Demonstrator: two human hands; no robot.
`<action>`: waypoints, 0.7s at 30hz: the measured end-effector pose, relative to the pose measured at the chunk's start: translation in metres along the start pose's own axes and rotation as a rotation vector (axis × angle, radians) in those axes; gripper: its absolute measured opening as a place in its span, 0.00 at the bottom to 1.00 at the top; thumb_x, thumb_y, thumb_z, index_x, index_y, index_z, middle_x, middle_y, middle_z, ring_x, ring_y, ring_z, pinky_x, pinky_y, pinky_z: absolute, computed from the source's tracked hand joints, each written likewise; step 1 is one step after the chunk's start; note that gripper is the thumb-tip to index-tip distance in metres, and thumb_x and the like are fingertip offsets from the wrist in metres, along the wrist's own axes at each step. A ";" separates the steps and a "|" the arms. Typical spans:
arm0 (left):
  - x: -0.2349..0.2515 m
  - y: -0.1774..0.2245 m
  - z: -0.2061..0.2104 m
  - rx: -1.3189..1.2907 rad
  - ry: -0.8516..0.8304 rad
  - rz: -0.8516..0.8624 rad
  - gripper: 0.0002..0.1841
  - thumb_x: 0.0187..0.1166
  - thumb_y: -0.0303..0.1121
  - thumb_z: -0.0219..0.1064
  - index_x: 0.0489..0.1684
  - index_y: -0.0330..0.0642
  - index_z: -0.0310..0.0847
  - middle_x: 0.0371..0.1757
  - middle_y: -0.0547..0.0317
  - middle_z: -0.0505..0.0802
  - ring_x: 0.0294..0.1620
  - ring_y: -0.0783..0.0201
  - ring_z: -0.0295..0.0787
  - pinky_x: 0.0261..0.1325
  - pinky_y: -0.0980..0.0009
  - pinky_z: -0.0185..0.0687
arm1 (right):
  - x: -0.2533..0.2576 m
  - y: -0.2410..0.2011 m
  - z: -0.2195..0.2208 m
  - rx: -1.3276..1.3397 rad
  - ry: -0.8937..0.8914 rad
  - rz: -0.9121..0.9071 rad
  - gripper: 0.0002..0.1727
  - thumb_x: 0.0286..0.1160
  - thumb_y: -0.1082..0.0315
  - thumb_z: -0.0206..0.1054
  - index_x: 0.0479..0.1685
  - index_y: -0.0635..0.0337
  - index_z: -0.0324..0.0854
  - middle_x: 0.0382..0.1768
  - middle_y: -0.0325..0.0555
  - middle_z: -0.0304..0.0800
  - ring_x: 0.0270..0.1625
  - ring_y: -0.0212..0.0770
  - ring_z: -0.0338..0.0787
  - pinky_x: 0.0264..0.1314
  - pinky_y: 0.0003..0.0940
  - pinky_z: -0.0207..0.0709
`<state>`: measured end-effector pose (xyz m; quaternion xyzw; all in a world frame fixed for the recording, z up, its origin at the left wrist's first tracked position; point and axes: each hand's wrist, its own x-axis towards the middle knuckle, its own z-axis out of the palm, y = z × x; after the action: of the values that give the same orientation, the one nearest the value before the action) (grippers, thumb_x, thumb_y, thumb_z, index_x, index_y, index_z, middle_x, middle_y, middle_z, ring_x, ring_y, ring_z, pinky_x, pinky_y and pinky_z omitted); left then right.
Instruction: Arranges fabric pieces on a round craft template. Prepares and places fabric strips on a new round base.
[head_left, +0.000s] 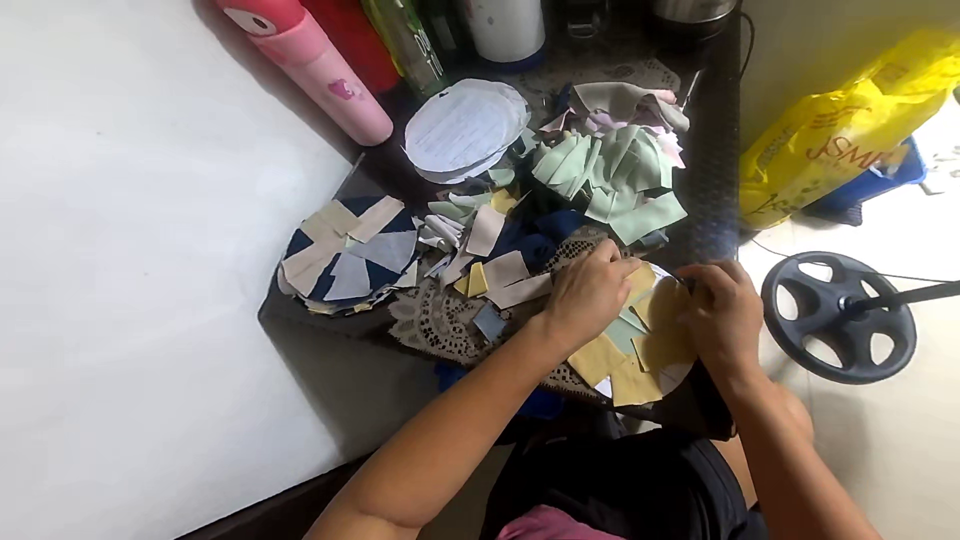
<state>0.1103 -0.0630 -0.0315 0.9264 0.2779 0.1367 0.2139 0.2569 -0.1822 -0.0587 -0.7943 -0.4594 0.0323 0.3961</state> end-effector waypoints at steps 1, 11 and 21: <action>0.000 0.000 0.001 0.013 0.000 0.004 0.15 0.83 0.31 0.67 0.64 0.44 0.91 0.55 0.44 0.90 0.50 0.47 0.89 0.52 0.51 0.86 | -0.001 0.000 0.000 0.004 0.006 0.000 0.14 0.71 0.82 0.62 0.44 0.62 0.92 0.49 0.60 0.89 0.55 0.61 0.87 0.55 0.61 0.78; -0.004 0.007 -0.004 0.070 -0.018 0.018 0.18 0.84 0.30 0.63 0.71 0.42 0.86 0.56 0.42 0.89 0.50 0.45 0.89 0.52 0.50 0.86 | -0.006 0.003 0.000 0.133 0.117 0.002 0.13 0.66 0.84 0.61 0.28 0.63 0.91 0.48 0.56 0.90 0.55 0.52 0.88 0.55 0.50 0.80; -0.015 0.014 0.009 0.169 -0.025 0.026 0.18 0.85 0.33 0.61 0.70 0.43 0.86 0.66 0.40 0.87 0.69 0.37 0.81 0.65 0.41 0.77 | -0.006 0.001 0.001 0.140 0.090 0.015 0.12 0.64 0.85 0.65 0.22 0.63 0.90 0.49 0.57 0.91 0.58 0.56 0.87 0.57 0.55 0.78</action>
<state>0.1083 -0.0851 -0.0346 0.9463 0.2740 0.1039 0.1366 0.2530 -0.1862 -0.0620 -0.7686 -0.4320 0.0316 0.4708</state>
